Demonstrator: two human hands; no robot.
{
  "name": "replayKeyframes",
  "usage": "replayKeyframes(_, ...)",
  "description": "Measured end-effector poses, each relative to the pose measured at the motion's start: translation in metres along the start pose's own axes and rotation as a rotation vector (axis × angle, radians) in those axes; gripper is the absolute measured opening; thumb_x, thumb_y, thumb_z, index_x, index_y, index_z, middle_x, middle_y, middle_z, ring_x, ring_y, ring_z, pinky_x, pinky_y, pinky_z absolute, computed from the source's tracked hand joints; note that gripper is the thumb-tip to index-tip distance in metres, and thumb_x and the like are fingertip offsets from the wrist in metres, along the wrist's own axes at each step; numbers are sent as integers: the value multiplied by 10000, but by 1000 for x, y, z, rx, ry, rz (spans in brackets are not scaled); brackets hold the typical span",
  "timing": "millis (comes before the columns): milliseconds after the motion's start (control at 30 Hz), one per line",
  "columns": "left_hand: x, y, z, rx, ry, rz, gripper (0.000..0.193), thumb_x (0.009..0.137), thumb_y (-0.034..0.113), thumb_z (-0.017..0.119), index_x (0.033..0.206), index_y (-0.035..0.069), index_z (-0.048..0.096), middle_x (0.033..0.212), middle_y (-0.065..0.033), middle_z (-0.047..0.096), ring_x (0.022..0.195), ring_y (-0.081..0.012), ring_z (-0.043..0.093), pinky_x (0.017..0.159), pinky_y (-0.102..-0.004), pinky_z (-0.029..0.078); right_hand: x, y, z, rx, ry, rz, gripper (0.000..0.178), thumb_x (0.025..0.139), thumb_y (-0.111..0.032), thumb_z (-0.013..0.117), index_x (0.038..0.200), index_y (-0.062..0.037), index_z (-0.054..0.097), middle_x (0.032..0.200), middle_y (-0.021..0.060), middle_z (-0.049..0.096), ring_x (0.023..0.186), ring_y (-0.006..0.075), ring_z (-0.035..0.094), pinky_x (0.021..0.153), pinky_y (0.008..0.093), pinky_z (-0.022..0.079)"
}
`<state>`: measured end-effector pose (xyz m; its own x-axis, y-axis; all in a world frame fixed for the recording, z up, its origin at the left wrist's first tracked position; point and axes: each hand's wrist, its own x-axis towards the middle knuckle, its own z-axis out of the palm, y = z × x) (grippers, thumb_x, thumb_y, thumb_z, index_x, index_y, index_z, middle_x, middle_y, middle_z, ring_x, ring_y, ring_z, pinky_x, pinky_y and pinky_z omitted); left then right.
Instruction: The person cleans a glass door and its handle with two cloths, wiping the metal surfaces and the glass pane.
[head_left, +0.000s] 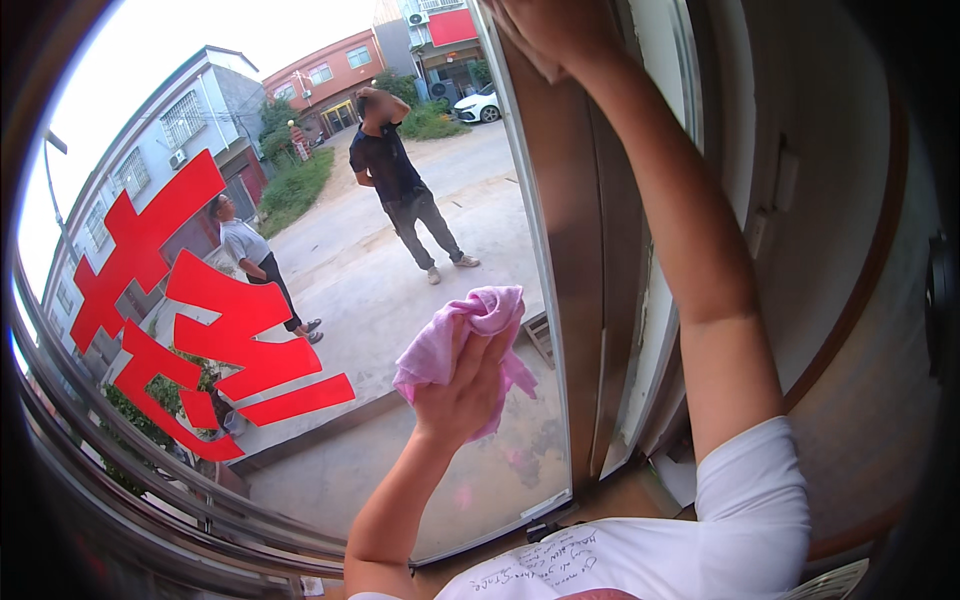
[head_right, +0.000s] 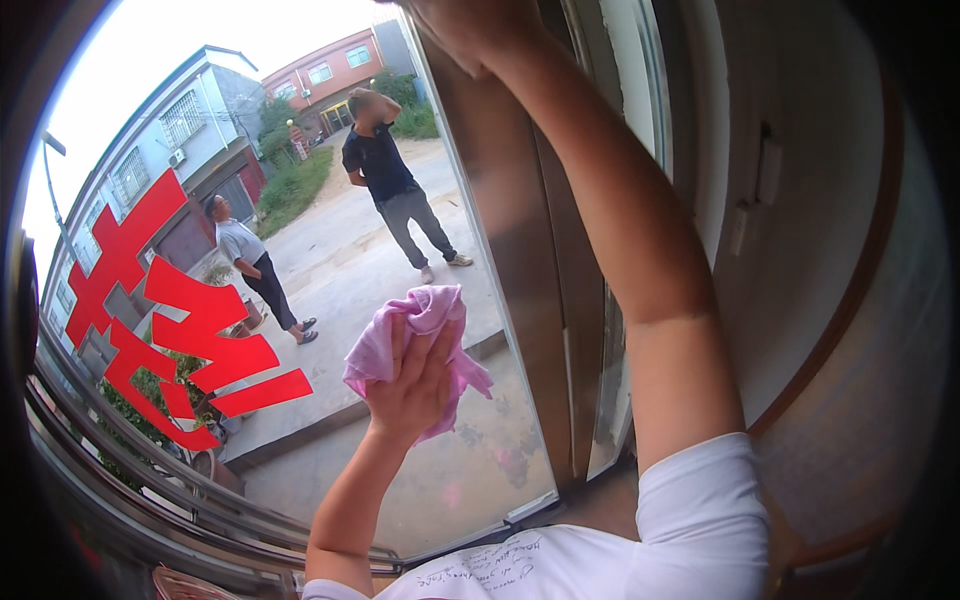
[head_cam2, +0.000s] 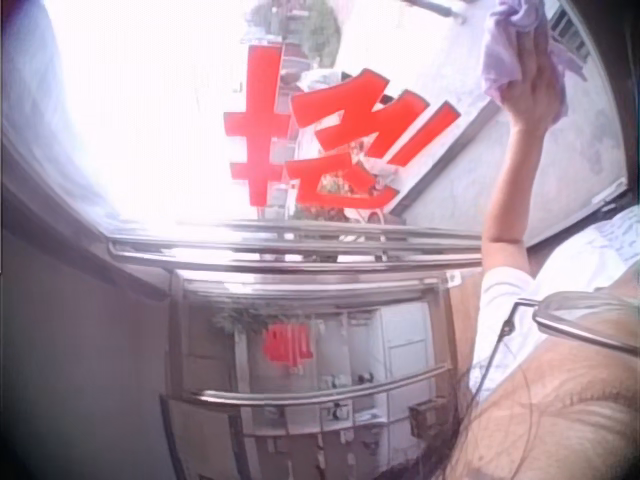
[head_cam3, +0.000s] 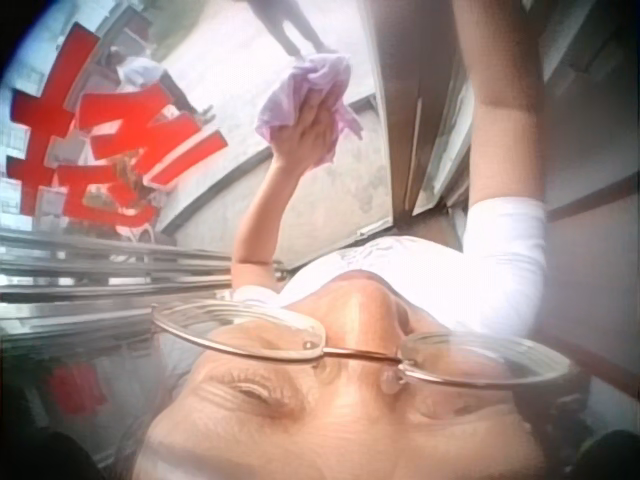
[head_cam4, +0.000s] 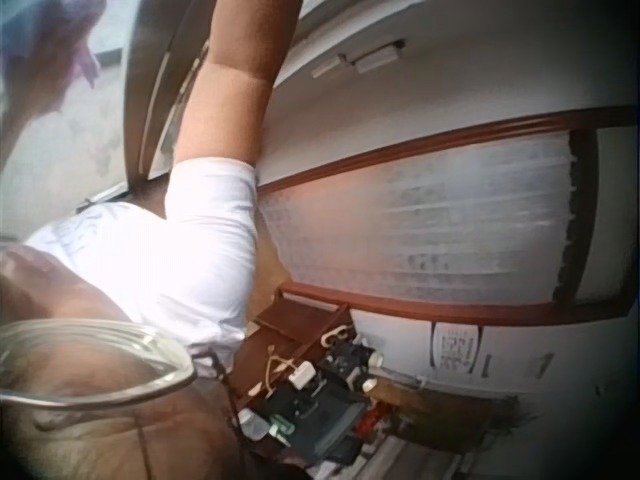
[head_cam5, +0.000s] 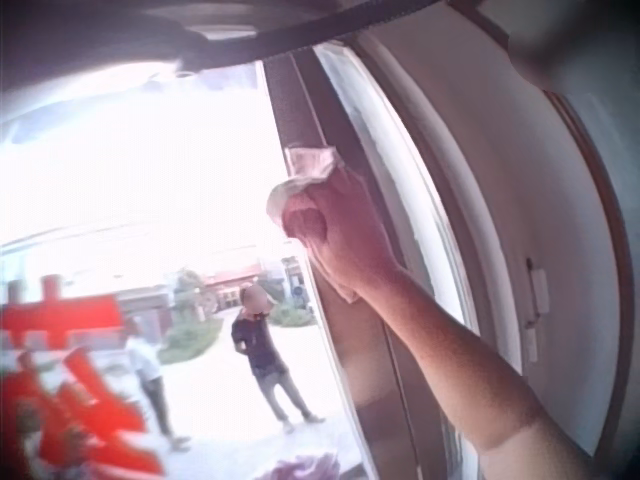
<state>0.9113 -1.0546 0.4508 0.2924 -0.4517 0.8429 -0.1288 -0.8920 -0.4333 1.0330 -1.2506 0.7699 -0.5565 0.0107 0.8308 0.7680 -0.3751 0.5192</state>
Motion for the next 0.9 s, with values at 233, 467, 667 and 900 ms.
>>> replayKeyframes(233, -11, 0, 2, 13, -67, -16, 461, 880, 220, 601, 1339, 237, 633, 1462, -21, 510, 1383, -328, 438, 1042, -390, 438, -165, -53, -52, -268, -144, 349, 254, 851, -156, 622, 1071, -44, 683, 1222, 213, 595, 1088, 398, 553, 978, 484, 419)
replayKeyframes(467, -7, 3, 6, 55, -64, 17, 468, 902, 234, 536, 1362, 186, 611, 1476, -70, 492, 1399, -381, 403, 1126, -411, 360, -339, -193, -113, -24, -180, 1046, 427, 900, -142, 559, 1280, 55, 559, 1129, 223, 571, 1086, 406, 557, 904, 459, 458)
replayKeyframes(667, -12, 3, 5, 23, -92, 15, 464, 912, 218, 513, 1362, 160, 608, 1481, -100, 483, 1389, -407, 406, 1147, -418, 336, -269, -158, -89, 806, 238, 1150, 610, 900, -96, 672, 1436, 16, 403, 1375, 123, 469, 1009, 184, 611, 838, 314, 517)
replayKeyframes(900, -14, 3, 9, 58, -70, 26, 451, 924, 227, 511, 1360, 162, 610, 1483, -108, 479, 1386, -409, 410, 1139, -425, 343, -103, -19, -50, -270, -135, 288, 301, 812, -136, 630, 1090, -21, 634, 1276, 212, 562, 1214, 432, 463, 1056, 500, 342)
